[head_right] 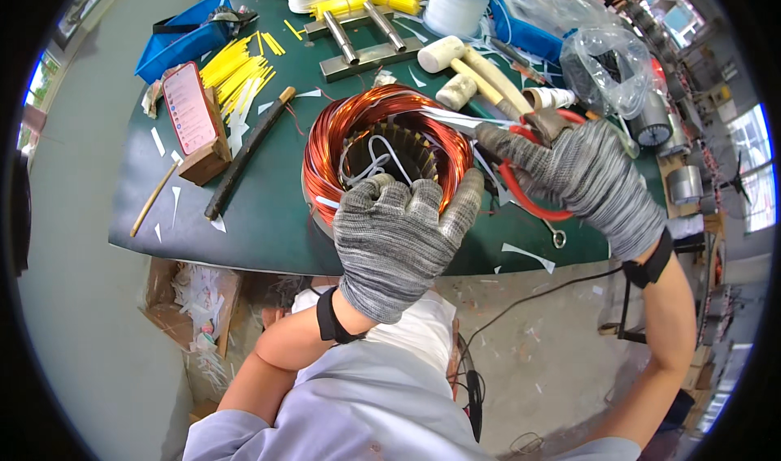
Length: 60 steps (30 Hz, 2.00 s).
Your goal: The person is winding and organizing copper wire coils within a motor stator, using tools to secure and trim the wires.
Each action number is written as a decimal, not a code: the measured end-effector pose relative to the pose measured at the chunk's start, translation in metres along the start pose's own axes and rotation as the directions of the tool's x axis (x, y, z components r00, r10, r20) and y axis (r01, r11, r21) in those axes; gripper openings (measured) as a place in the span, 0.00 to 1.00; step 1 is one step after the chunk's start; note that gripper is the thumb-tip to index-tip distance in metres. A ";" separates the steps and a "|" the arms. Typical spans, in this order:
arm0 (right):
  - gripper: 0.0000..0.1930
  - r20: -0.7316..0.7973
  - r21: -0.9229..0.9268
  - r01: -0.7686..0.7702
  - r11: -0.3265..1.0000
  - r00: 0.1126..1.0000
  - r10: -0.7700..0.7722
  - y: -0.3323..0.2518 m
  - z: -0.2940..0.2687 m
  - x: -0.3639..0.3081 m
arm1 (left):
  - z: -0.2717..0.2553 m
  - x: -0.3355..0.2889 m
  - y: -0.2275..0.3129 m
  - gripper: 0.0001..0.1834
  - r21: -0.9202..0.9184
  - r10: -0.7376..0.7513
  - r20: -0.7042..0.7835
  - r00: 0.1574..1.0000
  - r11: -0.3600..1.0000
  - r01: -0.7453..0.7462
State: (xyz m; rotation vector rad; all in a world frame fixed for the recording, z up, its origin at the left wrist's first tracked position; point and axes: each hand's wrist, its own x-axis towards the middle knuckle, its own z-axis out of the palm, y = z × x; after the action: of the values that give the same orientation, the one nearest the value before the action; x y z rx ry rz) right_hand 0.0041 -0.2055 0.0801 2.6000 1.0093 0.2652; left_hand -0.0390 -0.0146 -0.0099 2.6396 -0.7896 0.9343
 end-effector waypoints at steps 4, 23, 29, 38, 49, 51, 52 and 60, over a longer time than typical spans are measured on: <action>0.22 -0.057 -0.274 0.220 0.936 0.968 -0.244 0.019 -0.013 0.013 | -0.005 -0.003 -0.010 0.23 -0.055 0.081 -0.061 0.995 0.995 -0.085; 0.20 0.307 -0.697 0.329 0.637 0.940 -0.149 -0.041 -0.054 0.048 | -0.003 -0.006 -0.018 0.21 -0.112 0.093 -0.082 0.992 0.988 -0.102; 0.23 0.103 0.136 -0.201 0.970 0.977 0.187 -0.031 -0.010 -0.019 | -0.009 -0.009 -0.030 0.19 -0.171 0.174 -0.067 0.982 0.968 -0.184; 0.22 0.143 0.567 -0.322 0.758 0.945 0.295 -0.060 0.171 -0.140 | -0.030 0.001 -0.074 0.20 -0.487 0.348 0.031 0.937 0.824 -0.290; 0.13 0.612 0.770 -0.291 -0.568 0.588 0.529 -0.011 0.192 -0.079 | -0.047 0.060 -0.111 0.15 -0.170 0.320 0.548 0.773 0.947 -0.272; 0.13 0.177 0.942 -0.316 0.112 0.752 0.635 -0.011 0.186 -0.092 | -0.044 0.066 -0.106 0.15 -0.123 0.347 0.586 0.732 0.931 -0.343; 0.14 0.018 0.893 -0.288 0.345 0.790 0.613 -0.012 0.178 -0.096 | -0.044 0.067 -0.104 0.15 -0.088 0.364 0.609 0.705 0.914 -0.396; 0.27 -0.488 0.712 -0.095 0.696 0.645 0.588 -0.008 0.015 -0.127 | -0.052 0.111 -0.084 0.16 -0.035 0.492 0.649 0.581 0.782 -0.623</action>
State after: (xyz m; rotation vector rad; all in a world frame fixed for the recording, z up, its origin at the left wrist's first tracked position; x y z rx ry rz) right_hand -0.0895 -0.2900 0.0566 3.4402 0.8264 1.3207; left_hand 0.0530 0.0289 0.0980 2.9433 -1.8802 0.1632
